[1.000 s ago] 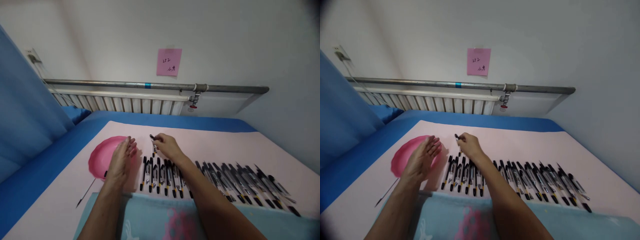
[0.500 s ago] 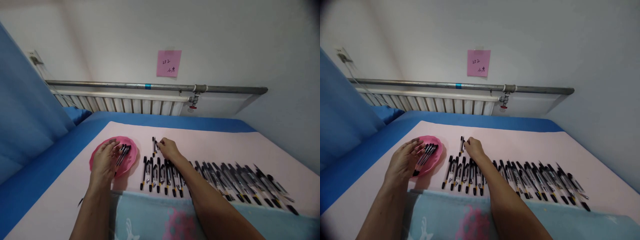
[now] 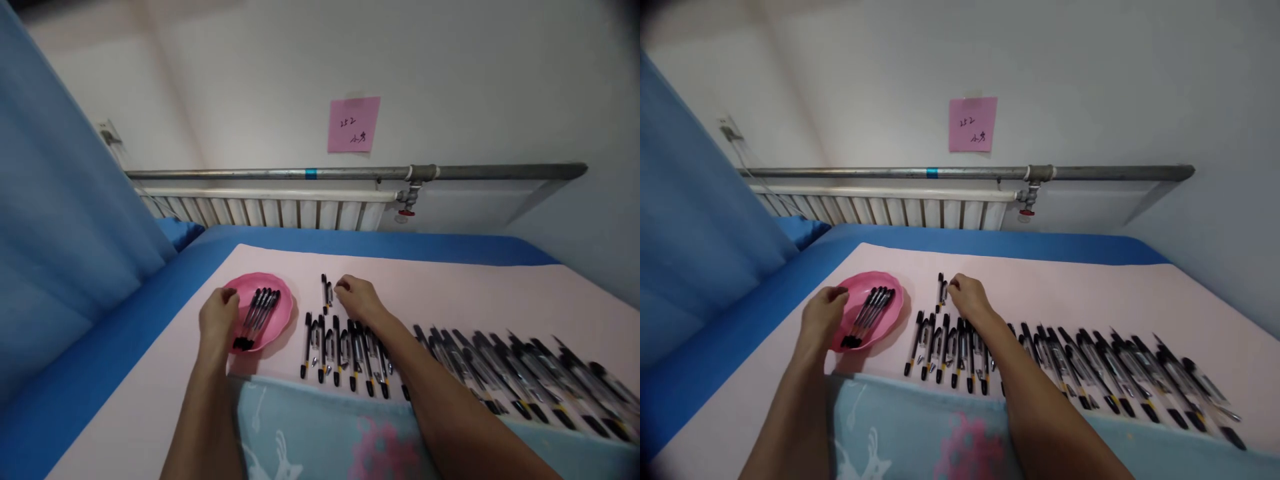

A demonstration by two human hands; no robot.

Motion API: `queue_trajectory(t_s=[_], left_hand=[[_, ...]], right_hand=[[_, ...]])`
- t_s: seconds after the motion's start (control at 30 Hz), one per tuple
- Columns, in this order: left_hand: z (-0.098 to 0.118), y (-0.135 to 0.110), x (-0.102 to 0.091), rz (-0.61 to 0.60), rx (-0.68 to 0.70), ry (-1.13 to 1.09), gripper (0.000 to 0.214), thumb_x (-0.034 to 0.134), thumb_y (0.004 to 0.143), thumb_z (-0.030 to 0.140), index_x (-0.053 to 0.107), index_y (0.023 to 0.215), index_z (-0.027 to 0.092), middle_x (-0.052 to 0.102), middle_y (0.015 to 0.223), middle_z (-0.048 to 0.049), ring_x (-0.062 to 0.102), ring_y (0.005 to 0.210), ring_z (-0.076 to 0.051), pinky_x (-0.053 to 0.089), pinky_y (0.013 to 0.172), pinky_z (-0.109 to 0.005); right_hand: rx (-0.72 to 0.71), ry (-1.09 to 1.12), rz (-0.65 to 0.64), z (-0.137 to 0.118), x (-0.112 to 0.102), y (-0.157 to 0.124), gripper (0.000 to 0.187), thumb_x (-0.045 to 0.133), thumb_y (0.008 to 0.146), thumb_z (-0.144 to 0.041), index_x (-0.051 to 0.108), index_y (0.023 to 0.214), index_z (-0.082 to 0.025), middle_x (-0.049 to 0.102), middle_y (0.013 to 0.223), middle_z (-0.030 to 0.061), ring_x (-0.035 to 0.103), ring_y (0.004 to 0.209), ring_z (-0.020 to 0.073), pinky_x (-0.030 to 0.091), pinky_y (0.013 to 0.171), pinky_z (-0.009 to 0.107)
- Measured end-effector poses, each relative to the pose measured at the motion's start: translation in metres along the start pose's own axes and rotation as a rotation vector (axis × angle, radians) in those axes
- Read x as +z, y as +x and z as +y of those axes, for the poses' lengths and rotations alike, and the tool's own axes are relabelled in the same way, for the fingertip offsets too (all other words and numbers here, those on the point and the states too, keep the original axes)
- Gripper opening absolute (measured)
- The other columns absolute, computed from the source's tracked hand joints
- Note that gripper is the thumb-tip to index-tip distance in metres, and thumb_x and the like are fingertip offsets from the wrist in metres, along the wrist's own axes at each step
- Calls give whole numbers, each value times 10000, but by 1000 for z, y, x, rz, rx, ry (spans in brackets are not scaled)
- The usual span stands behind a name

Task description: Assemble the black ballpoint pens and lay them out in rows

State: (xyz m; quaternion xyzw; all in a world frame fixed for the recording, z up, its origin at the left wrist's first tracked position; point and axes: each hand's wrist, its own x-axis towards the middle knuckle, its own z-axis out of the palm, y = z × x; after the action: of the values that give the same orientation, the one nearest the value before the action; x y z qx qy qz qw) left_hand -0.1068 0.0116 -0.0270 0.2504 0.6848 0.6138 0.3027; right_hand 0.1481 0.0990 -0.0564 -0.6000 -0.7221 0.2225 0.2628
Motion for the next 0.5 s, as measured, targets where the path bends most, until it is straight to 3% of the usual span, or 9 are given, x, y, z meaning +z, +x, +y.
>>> queue_trajectory(t_s=[0.13, 0.23, 0.37, 0.43, 0.5], left_hand=[[-7, 4, 9, -42, 26, 484, 185, 597, 539, 114, 478, 427, 202, 626, 679, -107, 519, 985, -310, 363, 761, -337], [-11, 7, 14, -99, 28, 645, 207, 594, 526, 123, 458, 388, 200, 615, 592, -115, 567, 865, -318, 368, 696, -339], [-8, 9, 11, -118, 61, 674, 148, 603, 525, 117, 516, 428, 186, 574, 495, -89, 583, 720, -287, 364, 629, -329], [-2, 6, 8, -97, 102, 607, 35, 599, 591, 178, 589, 558, 171, 611, 587, -84, 580, 709, -253, 373, 623, -320], [5, -1, 9, -87, 152, 503, 138, 552, 688, 275, 623, 744, 171, 640, 717, -66, 577, 697, -198, 396, 621, -296]], right_hand=[[-18, 17, 5, -1, -2, -1, 174, 477, 713, -215, 645, 739, -174, 633, 671, 15, 546, 629, 123, 370, 590, 203], [-33, 22, 12, -2, -3, -2, 163, 479, 705, -209, 638, 714, -177, 632, 663, 14, 544, 629, 126, 370, 590, 205], [-56, 31, 21, -6, -7, -3, 152, 480, 705, -208, 628, 697, -175, 634, 675, 20, 549, 641, 135, 377, 611, 220], [-76, 48, 29, -13, -11, -5, 147, 480, 707, -207, 624, 698, -176, 636, 694, 21, 553, 658, 138, 383, 631, 228], [-110, 117, 29, -27, -16, -11, 138, 484, 710, -210, 617, 698, -176, 632, 706, 18, 552, 668, 138, 388, 641, 233]])
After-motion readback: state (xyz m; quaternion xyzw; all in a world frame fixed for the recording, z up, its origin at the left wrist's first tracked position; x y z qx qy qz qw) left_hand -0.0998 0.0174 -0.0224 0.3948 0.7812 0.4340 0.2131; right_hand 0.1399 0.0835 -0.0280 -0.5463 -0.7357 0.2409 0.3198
